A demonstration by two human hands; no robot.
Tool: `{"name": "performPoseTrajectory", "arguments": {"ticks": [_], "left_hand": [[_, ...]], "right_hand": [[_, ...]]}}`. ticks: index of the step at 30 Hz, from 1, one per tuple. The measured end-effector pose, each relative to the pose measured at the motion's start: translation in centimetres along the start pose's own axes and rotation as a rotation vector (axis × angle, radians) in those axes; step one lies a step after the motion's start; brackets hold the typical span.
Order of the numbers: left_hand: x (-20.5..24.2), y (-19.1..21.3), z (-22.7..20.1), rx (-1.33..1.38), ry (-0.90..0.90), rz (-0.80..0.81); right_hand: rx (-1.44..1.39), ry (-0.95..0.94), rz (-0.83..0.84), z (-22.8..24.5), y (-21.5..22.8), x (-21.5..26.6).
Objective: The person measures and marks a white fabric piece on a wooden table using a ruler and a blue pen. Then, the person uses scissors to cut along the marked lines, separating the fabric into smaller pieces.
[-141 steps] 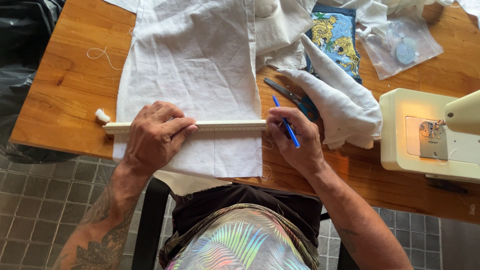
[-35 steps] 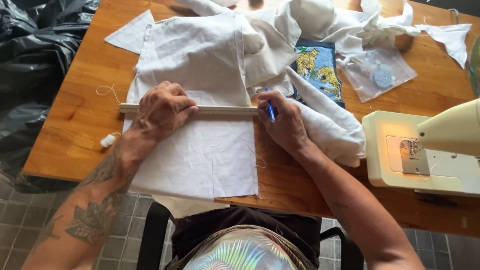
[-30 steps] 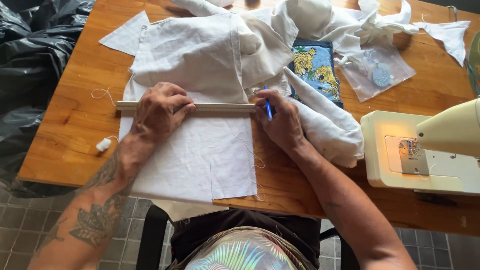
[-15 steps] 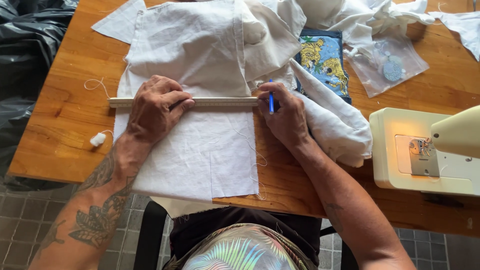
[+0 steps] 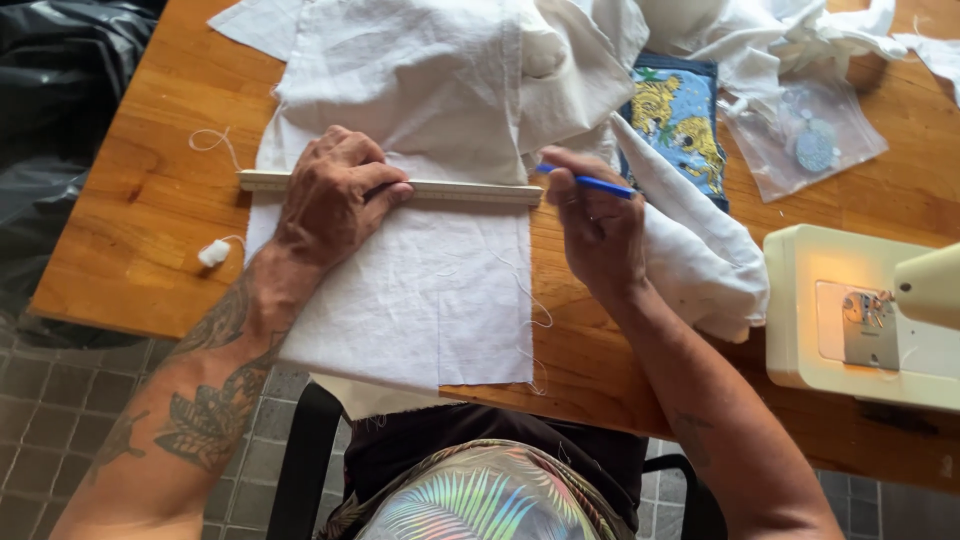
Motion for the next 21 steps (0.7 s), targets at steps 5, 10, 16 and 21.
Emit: {"name": "performPoseTrajectory", "arguments": {"ticks": [5,10,16,21], "left_hand": [[-0.5,0.2,-0.4,0.007,0.009,-0.011],[-0.7,0.6,-0.6,0.015,0.012,-0.017],[-0.2,0.1,0.0,0.017,0.007,-0.025],[-0.2,0.1,-0.1,0.018,0.011,-0.023]], "right_hand": [[-0.356,-0.271,0.166,1.1,-5.4,1.2],[-0.233,-0.219,0.167,-2.4,-7.9,1.9],[-0.213,-0.219,0.182,-3.0,-7.9,2.4],[-0.213,-0.193,0.218,-2.9,-8.0,2.6]]}}
Point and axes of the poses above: each hand's wrist, its own x-axis away from the middle knuckle, its own y-axis out of the back of the hand, z = x × y, the point moved 2 cm from there along -x, towards the middle knuckle, and after that the axes turned 11 degrees about -z, right-handed, at the moved point
